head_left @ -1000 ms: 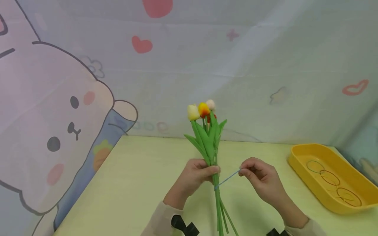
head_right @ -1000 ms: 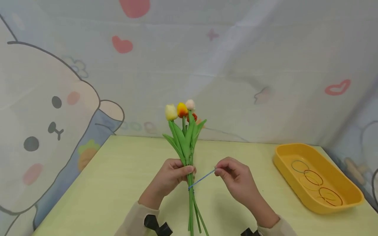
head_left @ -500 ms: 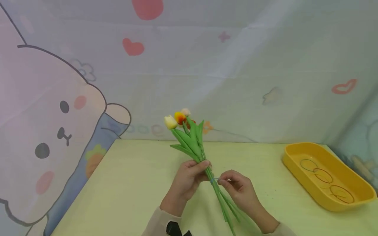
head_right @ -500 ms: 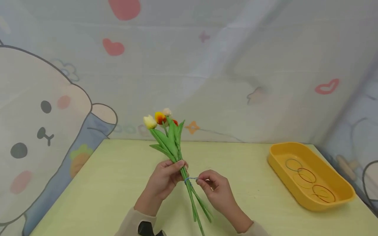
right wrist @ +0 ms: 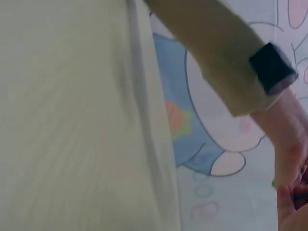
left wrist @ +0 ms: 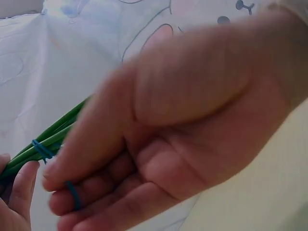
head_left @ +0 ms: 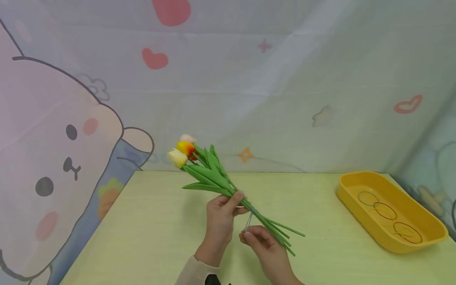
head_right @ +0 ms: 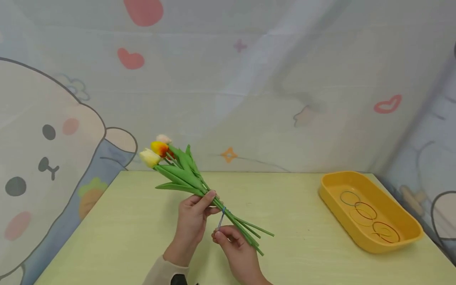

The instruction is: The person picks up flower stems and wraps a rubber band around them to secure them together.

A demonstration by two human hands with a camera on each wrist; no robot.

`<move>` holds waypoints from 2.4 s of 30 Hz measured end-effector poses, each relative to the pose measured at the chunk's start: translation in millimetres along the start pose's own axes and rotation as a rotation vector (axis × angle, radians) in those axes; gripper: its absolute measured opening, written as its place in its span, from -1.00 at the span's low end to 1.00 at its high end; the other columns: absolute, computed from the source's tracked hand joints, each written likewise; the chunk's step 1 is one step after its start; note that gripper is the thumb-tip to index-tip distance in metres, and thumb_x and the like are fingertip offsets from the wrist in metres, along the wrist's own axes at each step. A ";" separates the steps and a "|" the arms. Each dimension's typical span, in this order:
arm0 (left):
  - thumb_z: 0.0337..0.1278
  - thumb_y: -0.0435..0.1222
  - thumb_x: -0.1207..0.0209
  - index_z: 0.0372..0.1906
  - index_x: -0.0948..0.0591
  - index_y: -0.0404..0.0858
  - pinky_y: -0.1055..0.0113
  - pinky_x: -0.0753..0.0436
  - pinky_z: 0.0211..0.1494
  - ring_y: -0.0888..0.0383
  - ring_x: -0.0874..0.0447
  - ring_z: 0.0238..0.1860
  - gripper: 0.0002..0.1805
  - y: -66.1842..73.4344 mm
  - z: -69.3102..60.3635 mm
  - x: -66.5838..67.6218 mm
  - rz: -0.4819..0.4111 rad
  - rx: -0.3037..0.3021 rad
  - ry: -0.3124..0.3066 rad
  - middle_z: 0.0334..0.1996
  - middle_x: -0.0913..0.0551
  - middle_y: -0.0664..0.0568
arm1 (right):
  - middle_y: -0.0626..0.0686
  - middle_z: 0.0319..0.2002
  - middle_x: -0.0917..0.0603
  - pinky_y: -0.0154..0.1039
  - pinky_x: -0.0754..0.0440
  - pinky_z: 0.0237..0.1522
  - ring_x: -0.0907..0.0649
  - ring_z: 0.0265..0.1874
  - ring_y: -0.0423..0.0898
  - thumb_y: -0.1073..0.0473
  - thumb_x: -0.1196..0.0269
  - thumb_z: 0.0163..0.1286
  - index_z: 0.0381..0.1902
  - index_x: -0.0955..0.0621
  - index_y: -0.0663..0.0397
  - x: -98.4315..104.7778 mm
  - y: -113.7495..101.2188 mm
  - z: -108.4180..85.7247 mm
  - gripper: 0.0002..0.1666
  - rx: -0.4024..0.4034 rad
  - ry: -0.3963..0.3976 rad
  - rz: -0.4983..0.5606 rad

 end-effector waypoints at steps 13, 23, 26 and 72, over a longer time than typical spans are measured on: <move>0.11 -0.45 -0.29 -0.39 -0.64 -0.63 0.26 -0.75 -0.32 0.25 -0.68 -0.50 -0.78 -10.3 2.4 2.3 0.221 -0.233 -0.044 -0.50 -0.68 -0.09 | -0.02 -0.18 -0.68 -0.24 -0.70 -0.06 -0.70 -0.15 -0.18 0.30 -0.18 0.40 -0.09 -0.58 0.41 0.9 -38.4 -2.7 -0.76 0.075 -0.020 -0.163; 0.15 -0.47 -0.25 -0.37 -0.65 -0.60 0.33 -0.73 -0.26 0.34 -0.66 -0.48 -0.82 -6.4 1.9 -0.5 0.374 -0.183 -0.245 -0.43 -0.64 -0.45 | -0.05 -0.46 -0.64 -0.24 -0.72 -0.32 -0.66 -0.47 -0.14 0.33 -0.17 0.41 -0.29 -0.59 0.32 31.3 -69.3 11.9 -0.88 0.175 -0.141 -0.323; 0.18 -0.45 -0.23 -0.35 -0.64 -0.63 0.35 -0.73 -0.25 0.36 -0.66 -0.47 -0.79 -6.6 1.5 -0.5 0.393 -0.143 -0.277 -0.41 -0.64 -0.49 | -0.06 -0.48 -0.59 -0.26 -0.70 -0.39 -0.62 -0.53 -0.12 0.40 -0.15 0.40 -0.31 -0.58 0.24 37.7 -74.6 14.4 -0.92 0.246 -0.185 -0.358; 0.28 -0.41 -0.07 -0.48 -0.74 -0.07 0.45 -0.66 -0.33 0.31 -0.61 -0.50 -0.68 7.4 9.9 14.8 -0.014 0.145 -0.573 -0.52 -0.63 0.18 | -0.05 -0.33 -0.64 -0.45 -0.62 -0.41 -0.57 -0.43 -0.22 0.58 -0.29 0.13 -0.27 -0.60 -0.01 93.3 -55.5 37.7 -0.62 0.700 -0.362 -0.599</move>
Point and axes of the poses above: each hand's wrist, its own z-axis towards the middle knuckle, its own x-axis out of the back of the hand, y = z × x, the point moved 2 cm from there along z, towards the middle knuckle
